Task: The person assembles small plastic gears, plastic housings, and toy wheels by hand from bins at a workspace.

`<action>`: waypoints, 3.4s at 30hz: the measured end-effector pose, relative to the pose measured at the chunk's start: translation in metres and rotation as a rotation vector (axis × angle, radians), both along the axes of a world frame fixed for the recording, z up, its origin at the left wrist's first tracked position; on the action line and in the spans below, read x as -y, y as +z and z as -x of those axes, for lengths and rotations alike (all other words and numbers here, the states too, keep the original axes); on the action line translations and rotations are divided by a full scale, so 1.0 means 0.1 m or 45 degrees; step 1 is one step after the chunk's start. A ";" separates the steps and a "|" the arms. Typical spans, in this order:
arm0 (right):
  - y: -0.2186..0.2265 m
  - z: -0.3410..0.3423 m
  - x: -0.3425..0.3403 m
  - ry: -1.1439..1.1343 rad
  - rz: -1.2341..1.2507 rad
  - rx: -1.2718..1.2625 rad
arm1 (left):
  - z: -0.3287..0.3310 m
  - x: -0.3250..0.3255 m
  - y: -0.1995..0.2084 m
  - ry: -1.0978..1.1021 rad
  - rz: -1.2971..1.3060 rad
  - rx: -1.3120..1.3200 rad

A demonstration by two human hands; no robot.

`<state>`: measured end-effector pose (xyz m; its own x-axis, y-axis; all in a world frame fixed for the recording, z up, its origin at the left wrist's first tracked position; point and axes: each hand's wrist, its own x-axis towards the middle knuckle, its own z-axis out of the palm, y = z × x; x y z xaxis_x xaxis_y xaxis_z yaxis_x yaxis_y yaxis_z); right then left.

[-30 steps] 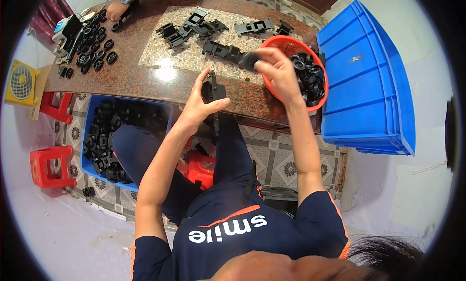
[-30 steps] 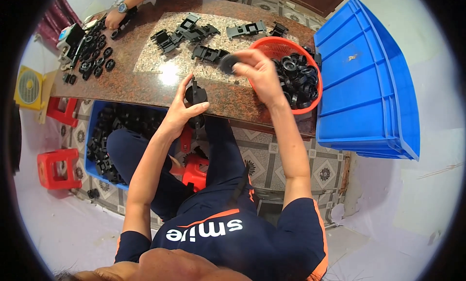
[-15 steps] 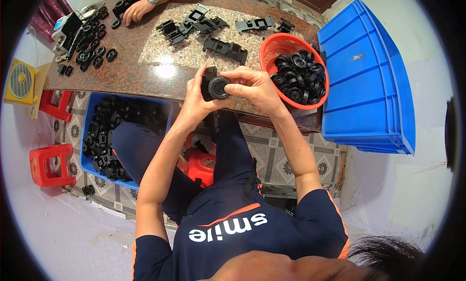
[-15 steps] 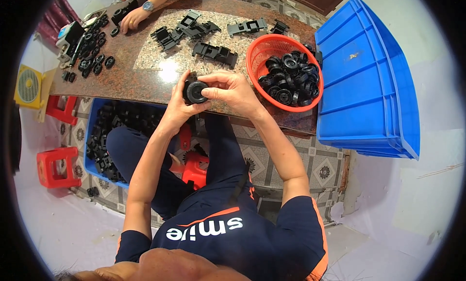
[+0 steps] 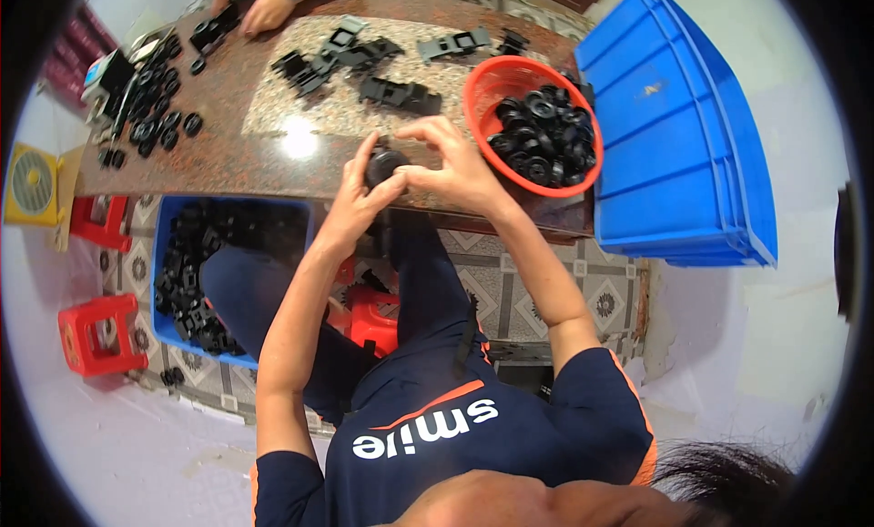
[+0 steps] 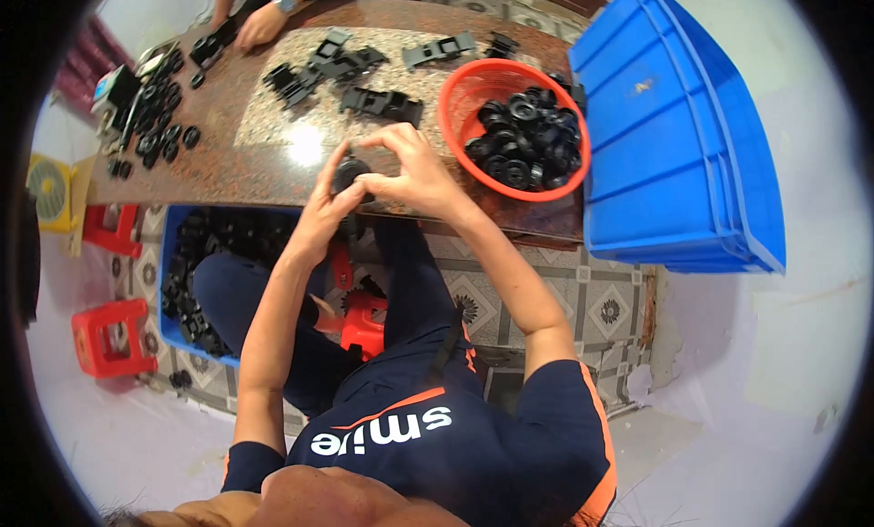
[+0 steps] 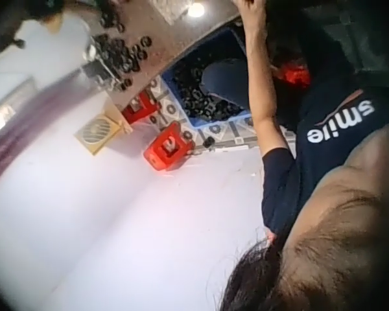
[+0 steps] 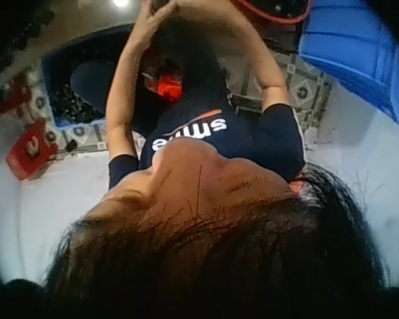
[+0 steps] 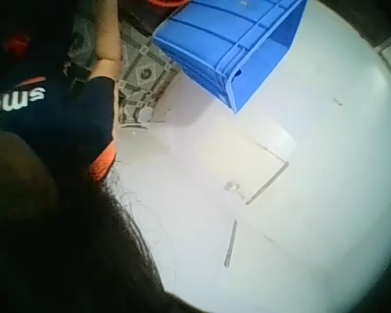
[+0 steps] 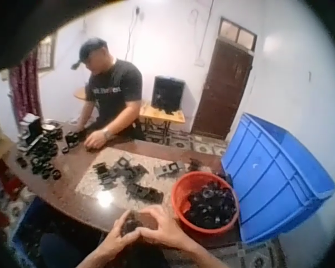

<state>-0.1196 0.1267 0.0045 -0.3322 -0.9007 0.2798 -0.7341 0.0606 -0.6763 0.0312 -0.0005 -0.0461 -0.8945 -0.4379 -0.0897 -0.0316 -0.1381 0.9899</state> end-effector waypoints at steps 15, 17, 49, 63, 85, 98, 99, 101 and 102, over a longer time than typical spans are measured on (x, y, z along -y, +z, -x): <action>0.00 0.25 -0.28 0.109 -0.078 0.924 | 0.05 -0.23 0.14 -0.094 -0.136 -0.200; 0.05 0.69 -0.32 -0.405 0.213 -0.066 | 0.03 -0.19 0.23 0.030 -0.169 -0.119; -0.32 -0.34 0.11 0.022 0.022 1.403 | 0.04 0.02 0.27 0.329 -0.591 -0.389; -0.65 -0.56 -0.30 -0.083 0.480 1.230 | -0.02 -0.26 -0.11 0.022 -0.072 -0.189; -1.50 -1.06 -2.07 -1.201 0.643 0.954 | -1.01 0.79 0.53 0.469 -0.603 -0.804; -0.92 -0.73 0.28 0.045 0.304 -0.625 | -3.87 0.70 -2.13 1.567 -0.362 0.004; -0.96 -0.62 0.31 0.055 0.263 -0.657 | -3.83 0.64 -2.28 1.510 -0.423 0.136; -0.90 -0.55 0.40 0.072 0.216 -0.698 | -3.90 0.62 -2.59 1.531 -0.100 0.611; -0.96 -0.49 0.42 0.076 0.170 -0.716 | -3.75 0.57 -2.67 1.559 0.000 0.726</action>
<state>-0.0708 0.0848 -0.0911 -0.0491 -0.8581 0.5111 -0.9823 -0.0512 -0.1804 0.4061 -0.0579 -0.3131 0.2294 -0.9210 -0.3150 -0.2924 -0.3739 0.8802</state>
